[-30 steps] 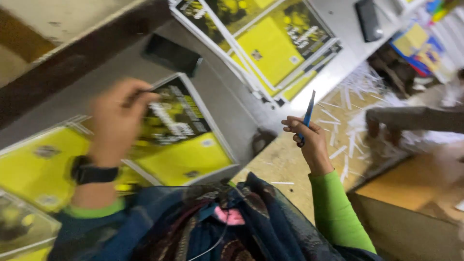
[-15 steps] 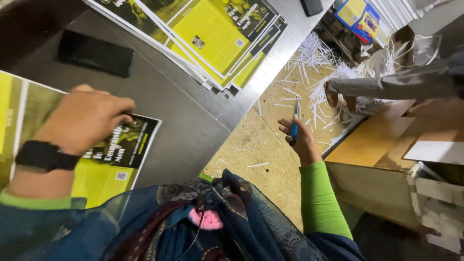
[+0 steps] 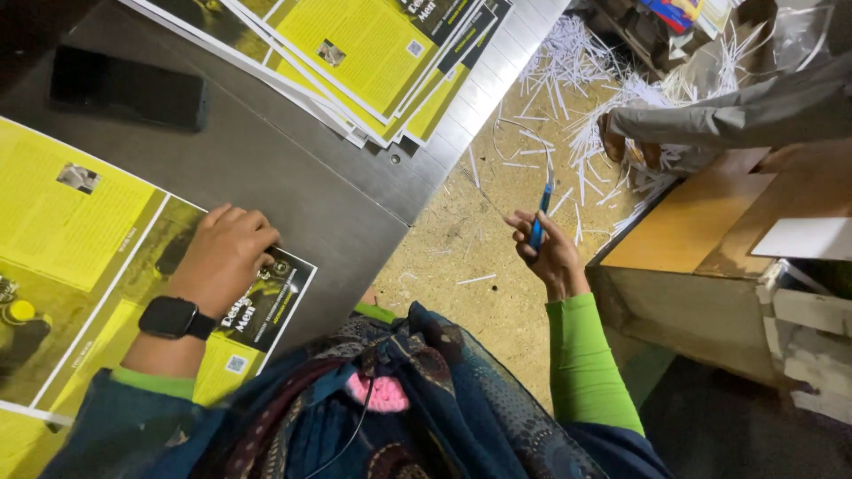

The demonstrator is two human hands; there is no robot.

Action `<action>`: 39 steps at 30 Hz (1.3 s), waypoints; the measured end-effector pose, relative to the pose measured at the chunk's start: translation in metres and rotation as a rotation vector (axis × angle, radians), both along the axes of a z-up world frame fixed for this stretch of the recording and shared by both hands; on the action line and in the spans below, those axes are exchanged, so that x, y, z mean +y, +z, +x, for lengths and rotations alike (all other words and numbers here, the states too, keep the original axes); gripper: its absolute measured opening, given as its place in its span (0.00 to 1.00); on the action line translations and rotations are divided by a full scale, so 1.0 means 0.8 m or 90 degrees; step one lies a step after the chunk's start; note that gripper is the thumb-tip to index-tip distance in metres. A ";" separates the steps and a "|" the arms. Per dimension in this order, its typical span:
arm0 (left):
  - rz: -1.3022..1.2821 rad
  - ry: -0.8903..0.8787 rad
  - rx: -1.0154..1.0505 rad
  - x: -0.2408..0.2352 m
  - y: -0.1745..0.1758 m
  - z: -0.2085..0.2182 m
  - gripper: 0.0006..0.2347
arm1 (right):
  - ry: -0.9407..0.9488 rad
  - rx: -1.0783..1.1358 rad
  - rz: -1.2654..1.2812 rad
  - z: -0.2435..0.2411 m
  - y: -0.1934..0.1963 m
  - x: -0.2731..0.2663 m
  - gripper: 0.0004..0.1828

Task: Manually trimming the edges of printed book covers using a small handheld cutter on a metal workbench.

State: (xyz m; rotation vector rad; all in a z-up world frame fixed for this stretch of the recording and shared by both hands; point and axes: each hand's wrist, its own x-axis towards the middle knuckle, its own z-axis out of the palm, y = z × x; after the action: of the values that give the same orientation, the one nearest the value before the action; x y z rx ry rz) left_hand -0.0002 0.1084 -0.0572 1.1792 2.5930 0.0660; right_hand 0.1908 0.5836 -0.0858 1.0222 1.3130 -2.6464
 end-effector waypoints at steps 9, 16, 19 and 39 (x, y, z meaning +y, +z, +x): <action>0.077 0.056 -0.020 -0.012 0.018 0.048 0.16 | 0.132 -0.113 0.297 -0.013 0.064 -0.031 0.41; 0.168 0.093 -0.007 -0.030 0.023 0.070 0.14 | 0.039 -0.054 0.109 -0.013 0.019 -0.013 0.15; 0.197 0.110 0.027 -0.027 0.033 0.080 0.13 | 0.009 -0.058 0.092 -0.018 -0.005 -0.001 0.12; 0.361 0.538 0.154 -0.099 0.045 0.195 0.04 | 0.163 0.014 0.521 -0.078 0.087 -0.160 0.09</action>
State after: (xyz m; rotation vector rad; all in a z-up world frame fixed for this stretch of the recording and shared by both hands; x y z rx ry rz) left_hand 0.1555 0.0288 -0.0212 0.1120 3.2060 0.9223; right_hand 0.1286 0.4559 -0.0160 0.7633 2.4169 -1.9305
